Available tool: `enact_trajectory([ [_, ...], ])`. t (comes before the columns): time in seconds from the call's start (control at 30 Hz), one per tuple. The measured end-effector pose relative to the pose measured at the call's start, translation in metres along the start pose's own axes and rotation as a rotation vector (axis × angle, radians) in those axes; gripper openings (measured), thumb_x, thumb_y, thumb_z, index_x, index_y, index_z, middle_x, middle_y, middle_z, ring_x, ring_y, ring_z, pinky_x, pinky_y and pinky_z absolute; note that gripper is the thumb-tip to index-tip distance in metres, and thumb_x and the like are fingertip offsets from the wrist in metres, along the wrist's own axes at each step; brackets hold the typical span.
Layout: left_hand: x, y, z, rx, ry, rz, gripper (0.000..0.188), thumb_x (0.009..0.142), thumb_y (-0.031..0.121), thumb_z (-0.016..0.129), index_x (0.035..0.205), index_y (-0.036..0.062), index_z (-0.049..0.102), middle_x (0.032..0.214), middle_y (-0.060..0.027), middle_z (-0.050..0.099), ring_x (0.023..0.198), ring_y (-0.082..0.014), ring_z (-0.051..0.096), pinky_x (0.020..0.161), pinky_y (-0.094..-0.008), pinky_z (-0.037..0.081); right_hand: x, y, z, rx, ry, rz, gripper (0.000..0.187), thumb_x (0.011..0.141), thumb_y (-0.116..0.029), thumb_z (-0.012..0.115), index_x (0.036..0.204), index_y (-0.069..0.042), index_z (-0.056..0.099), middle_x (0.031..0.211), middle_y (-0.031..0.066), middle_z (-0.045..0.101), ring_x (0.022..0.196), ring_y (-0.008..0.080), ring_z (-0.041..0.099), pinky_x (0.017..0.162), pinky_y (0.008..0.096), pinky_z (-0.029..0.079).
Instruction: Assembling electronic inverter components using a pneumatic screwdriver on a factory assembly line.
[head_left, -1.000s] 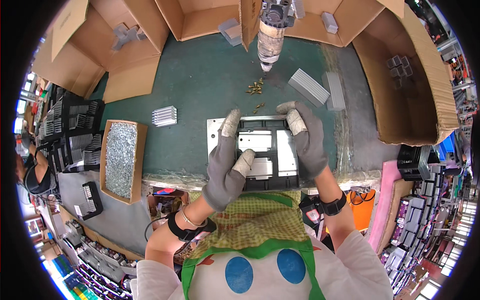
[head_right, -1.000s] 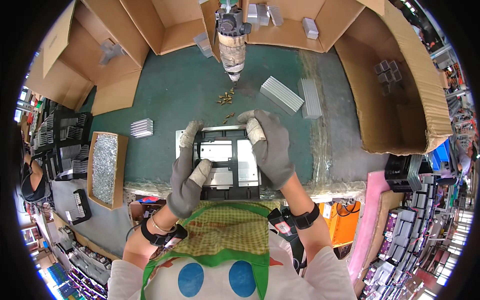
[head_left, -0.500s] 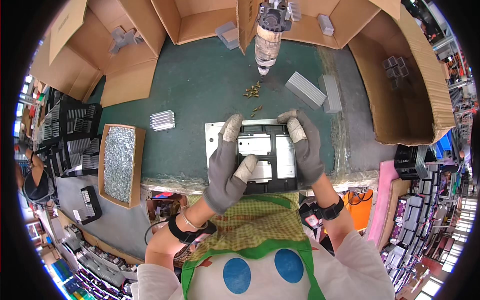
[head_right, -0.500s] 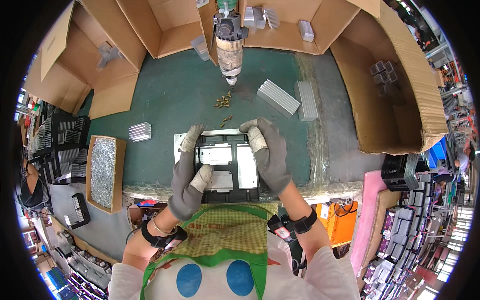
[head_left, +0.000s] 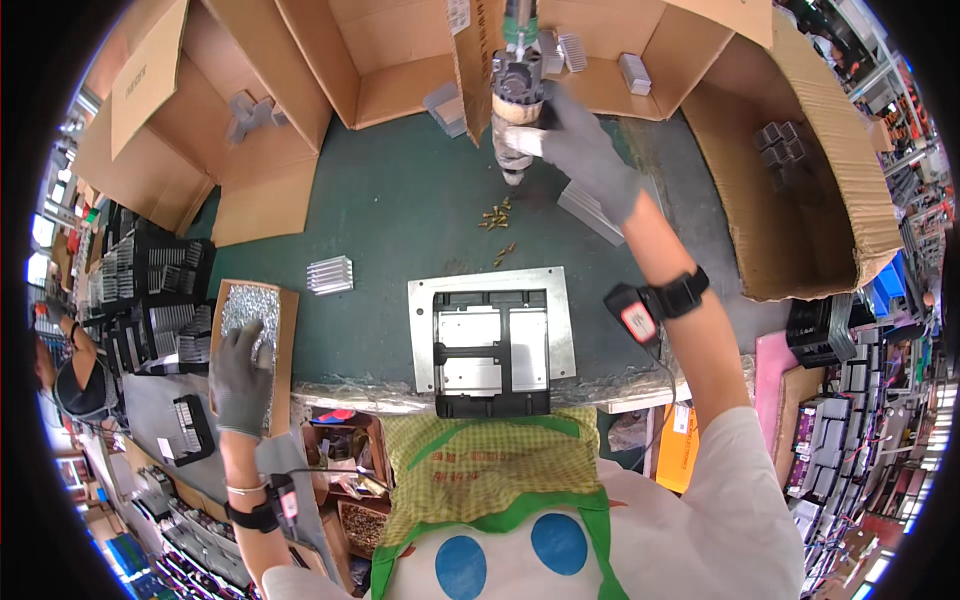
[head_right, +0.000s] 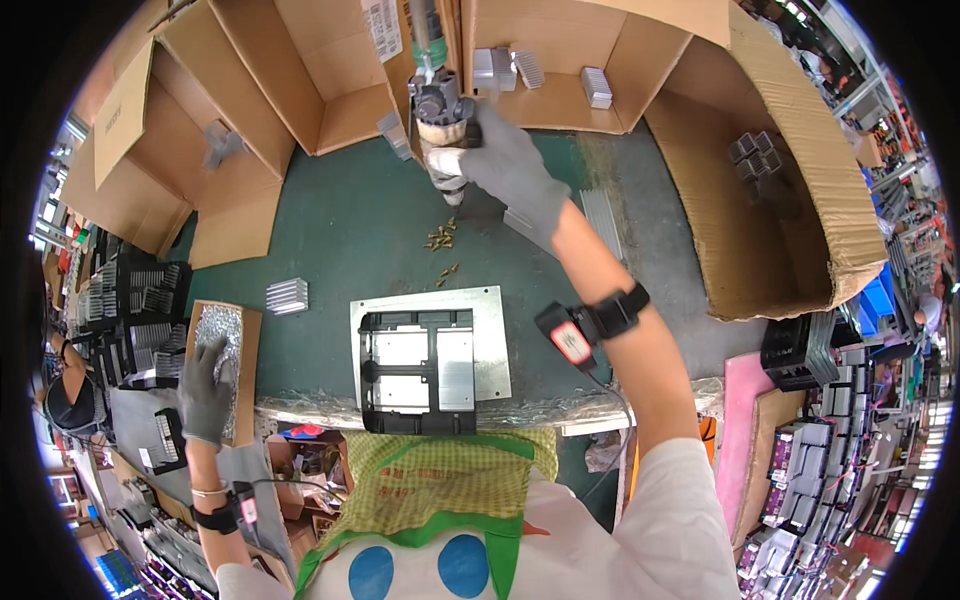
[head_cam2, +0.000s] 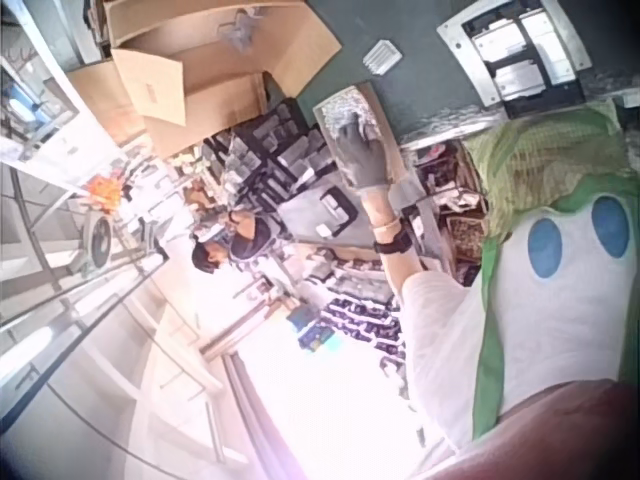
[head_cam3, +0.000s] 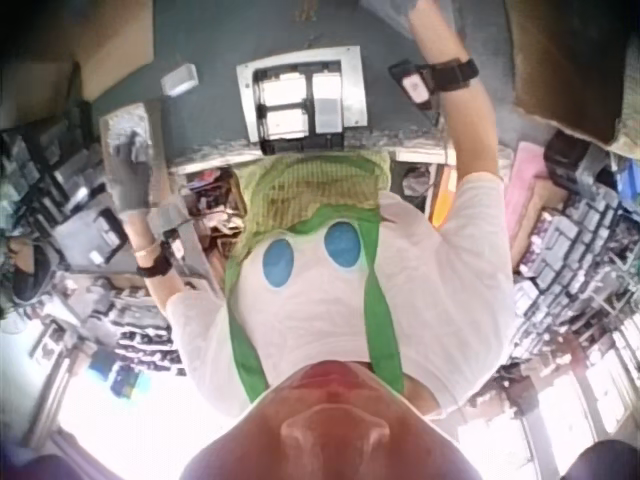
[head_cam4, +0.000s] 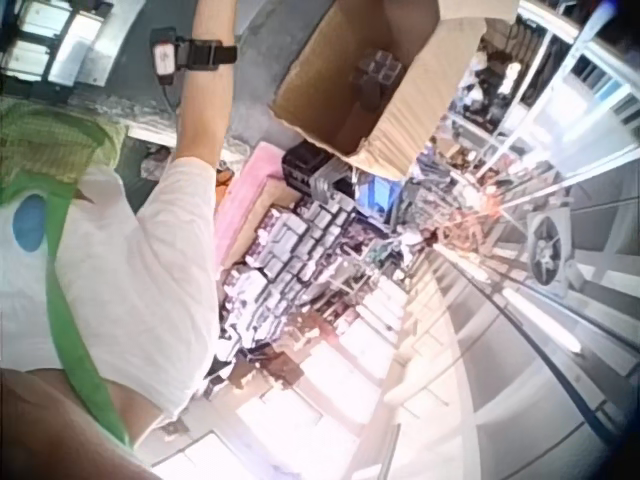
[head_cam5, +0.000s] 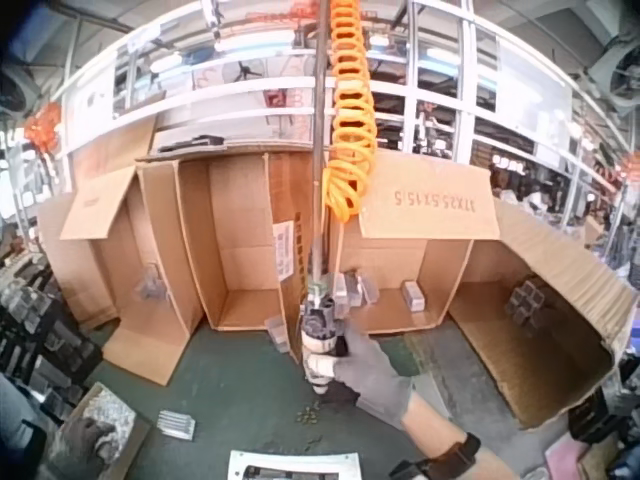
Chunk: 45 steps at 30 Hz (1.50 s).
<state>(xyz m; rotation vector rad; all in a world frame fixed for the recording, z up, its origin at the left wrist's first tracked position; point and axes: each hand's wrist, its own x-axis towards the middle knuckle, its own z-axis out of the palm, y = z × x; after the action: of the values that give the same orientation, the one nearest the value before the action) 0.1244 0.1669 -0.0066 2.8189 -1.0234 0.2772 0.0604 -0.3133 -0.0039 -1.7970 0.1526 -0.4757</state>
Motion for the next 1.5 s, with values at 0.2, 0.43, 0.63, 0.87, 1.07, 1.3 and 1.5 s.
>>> enact_trajectory([
  [0.2,-0.029,-0.067,0.012,-0.121,-0.289,-0.203,0.034,0.075,0.014,0.071,0.108,0.0061,0.066,0.09,-0.015,0.062,0.08,-0.0322,0.063,0.07,-0.0399,0.049,0.013,-0.016,0.001,-0.096,-0.138,0.016,0.017,0.083,-0.004,0.069,0.096,-0.005,0.058,0.079,-0.0002,0.056,0.067,0.012,0.055,0.062,0.0302,0.05],
  [0.43,-0.028,-0.065,0.022,-0.176,-0.038,-0.269,0.015,0.075,0.009,0.069,0.088,0.0015,0.071,0.075,-0.0172,0.065,0.068,-0.031,0.065,0.064,-0.0393,0.049,-0.053,-0.044,-0.022,0.469,-0.233,0.227,0.036,0.082,0.007,0.064,0.114,-0.004,0.053,0.07,-0.0004,0.048,0.054,0.0097,0.048,0.045,0.0294,0.042],
  [0.63,-0.016,-0.064,0.0,-0.032,-0.112,-0.301,0.014,0.077,0.004,0.065,0.089,-0.0003,0.07,0.079,-0.0183,0.066,0.07,-0.0319,0.065,0.066,-0.0385,0.05,-0.1,-0.056,-0.04,0.428,-0.219,0.186,0.049,0.079,0.008,0.066,0.125,-0.002,0.053,0.077,-0.0012,0.053,0.062,0.0093,0.053,0.053,0.0278,0.047],
  [0.87,0.03,0.1,-0.039,-0.581,-0.032,0.021,0.011,0.083,0.004,0.065,0.093,0.001,0.067,0.078,-0.0143,0.064,0.067,-0.0276,0.063,0.062,-0.033,0.049,-0.131,-0.056,-0.036,0.415,-0.096,0.172,0.062,0.075,0.0,0.068,0.133,-0.003,0.045,0.114,0.0138,0.062,0.083,0.019,0.064,0.066,0.0312,0.054],
  [1.07,0.054,0.2,-0.019,-0.567,-0.166,0.637,0.02,0.078,0.014,0.071,0.097,0.01,0.067,0.082,-0.0071,0.063,0.071,-0.0271,0.062,0.062,-0.0363,0.049,-0.14,-0.053,-0.029,0.879,-0.241,-0.049,0.072,0.081,-0.045,0.069,0.129,0.002,0.044,0.096,0.01,0.059,0.067,0.0199,0.055,0.062,0.0363,0.046],
  [1.3,0.055,0.208,-0.008,-0.534,0.026,0.702,0.018,0.067,0.018,0.075,0.081,0.0093,0.068,0.095,-0.0055,0.06,0.092,-0.0274,0.055,0.081,-0.0418,0.04,-0.166,-0.1,-0.017,0.726,-0.21,-0.182,0.07,0.082,-0.041,0.068,0.132,0.001,0.041,0.1,0.0103,0.057,0.071,0.0206,0.054,0.064,0.0388,0.047],
  [1.5,0.042,0.204,-0.006,-0.544,0.065,0.603,0.022,0.064,0.023,0.078,0.077,0.011,0.065,0.082,-0.0042,0.057,0.085,-0.0269,0.055,0.077,-0.0412,0.041,-0.164,-0.115,0.013,0.686,-0.199,-0.217,0.069,0.083,-0.037,0.067,0.134,-0.001,0.038,0.103,0.0106,0.055,0.075,0.0213,0.053,0.066,0.0409,0.049],
])
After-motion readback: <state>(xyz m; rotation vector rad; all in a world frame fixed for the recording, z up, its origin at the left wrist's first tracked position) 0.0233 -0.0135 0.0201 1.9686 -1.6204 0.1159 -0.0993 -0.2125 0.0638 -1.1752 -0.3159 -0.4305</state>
